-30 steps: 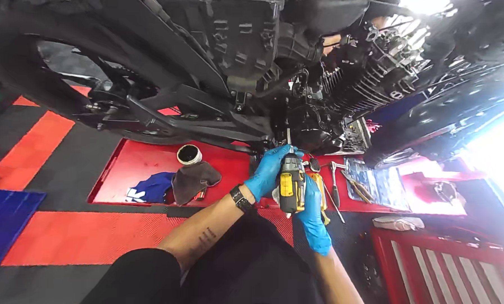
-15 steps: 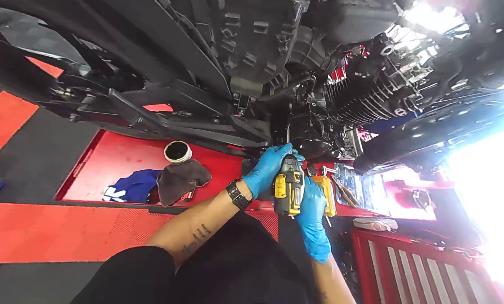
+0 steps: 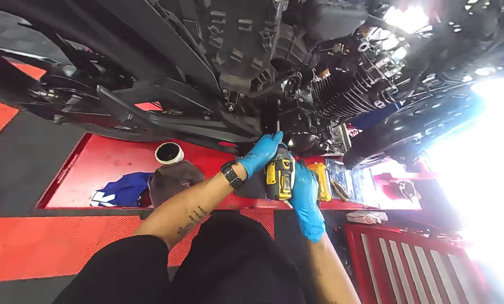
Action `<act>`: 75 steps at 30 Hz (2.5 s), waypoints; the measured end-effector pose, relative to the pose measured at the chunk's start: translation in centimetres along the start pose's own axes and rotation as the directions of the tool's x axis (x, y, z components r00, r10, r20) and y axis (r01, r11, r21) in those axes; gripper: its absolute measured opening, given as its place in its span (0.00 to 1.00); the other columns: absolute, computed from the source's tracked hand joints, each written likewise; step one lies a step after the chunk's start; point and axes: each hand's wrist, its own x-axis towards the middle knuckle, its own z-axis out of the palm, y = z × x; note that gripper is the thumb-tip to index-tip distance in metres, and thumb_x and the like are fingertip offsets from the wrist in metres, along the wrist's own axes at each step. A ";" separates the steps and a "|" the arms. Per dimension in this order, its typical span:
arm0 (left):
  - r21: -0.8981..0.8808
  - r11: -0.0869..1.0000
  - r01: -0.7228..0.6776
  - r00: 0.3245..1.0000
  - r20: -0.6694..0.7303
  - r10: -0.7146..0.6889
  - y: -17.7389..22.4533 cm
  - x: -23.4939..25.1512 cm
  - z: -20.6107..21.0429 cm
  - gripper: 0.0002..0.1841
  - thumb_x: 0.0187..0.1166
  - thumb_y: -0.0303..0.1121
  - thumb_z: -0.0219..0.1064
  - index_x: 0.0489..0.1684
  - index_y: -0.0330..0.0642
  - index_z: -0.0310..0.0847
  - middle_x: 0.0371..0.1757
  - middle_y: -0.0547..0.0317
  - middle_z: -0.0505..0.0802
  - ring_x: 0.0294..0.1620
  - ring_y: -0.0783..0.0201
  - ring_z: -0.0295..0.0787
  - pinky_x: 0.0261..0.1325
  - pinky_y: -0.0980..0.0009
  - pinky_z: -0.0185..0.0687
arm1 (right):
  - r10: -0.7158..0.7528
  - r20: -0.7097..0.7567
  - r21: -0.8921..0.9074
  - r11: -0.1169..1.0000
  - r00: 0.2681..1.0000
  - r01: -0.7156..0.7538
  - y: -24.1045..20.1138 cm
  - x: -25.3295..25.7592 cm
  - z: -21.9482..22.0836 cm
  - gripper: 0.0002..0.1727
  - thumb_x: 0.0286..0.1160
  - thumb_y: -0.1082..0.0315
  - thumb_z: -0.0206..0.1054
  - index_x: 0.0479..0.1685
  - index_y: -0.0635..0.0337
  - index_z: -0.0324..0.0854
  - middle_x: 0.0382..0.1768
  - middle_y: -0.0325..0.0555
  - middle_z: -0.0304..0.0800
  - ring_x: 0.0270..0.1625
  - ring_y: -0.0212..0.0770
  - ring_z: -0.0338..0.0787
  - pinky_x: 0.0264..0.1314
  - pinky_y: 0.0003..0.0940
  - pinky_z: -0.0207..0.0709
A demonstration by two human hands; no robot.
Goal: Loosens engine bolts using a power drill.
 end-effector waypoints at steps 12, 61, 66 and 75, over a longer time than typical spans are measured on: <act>-0.359 0.930 -0.074 0.974 0.176 0.146 1.2 -5.2 5.4 0.28 0.97 0.46 0.38 0.58 0.35 0.84 0.46 0.52 0.95 0.46 0.63 0.93 0.54 0.64 0.90 | 0.037 -0.202 0.361 0.932 0.979 0.039 4.4 -5.3 -3.6 0.22 0.74 0.59 0.62 0.51 0.71 0.90 0.48 0.58 0.96 0.54 0.54 0.96 0.63 0.54 0.85; -0.377 0.926 0.007 0.996 0.087 0.028 2.3 -1.5 11.7 0.32 0.94 0.55 0.40 0.60 0.37 0.84 0.47 0.51 0.95 0.50 0.60 0.93 0.57 0.60 0.89 | 0.047 -0.109 0.340 0.940 0.993 -0.007 11.4 -3.2 -4.8 0.27 0.61 0.56 0.73 0.58 0.66 0.89 0.50 0.54 0.97 0.55 0.54 0.96 0.60 0.59 0.86; -0.412 0.911 0.030 0.998 0.070 -0.001 2.5 -0.5 11.1 0.31 0.94 0.54 0.41 0.60 0.38 0.84 0.47 0.52 0.95 0.49 0.60 0.93 0.56 0.61 0.89 | 0.014 -0.101 0.242 0.970 0.995 0.011 11.2 -1.9 -4.8 0.26 0.60 0.57 0.71 0.56 0.65 0.90 0.49 0.54 0.97 0.53 0.55 0.96 0.55 0.58 0.87; -0.532 0.847 0.006 0.994 0.092 0.051 2.7 0.3 10.8 0.31 0.95 0.52 0.39 0.58 0.37 0.85 0.45 0.51 0.96 0.46 0.60 0.95 0.53 0.62 0.91 | -0.006 -0.083 0.054 0.998 0.996 0.010 10.9 -0.4 -4.8 0.17 0.62 0.74 0.70 0.52 0.67 0.90 0.45 0.58 0.96 0.50 0.59 0.96 0.54 0.59 0.87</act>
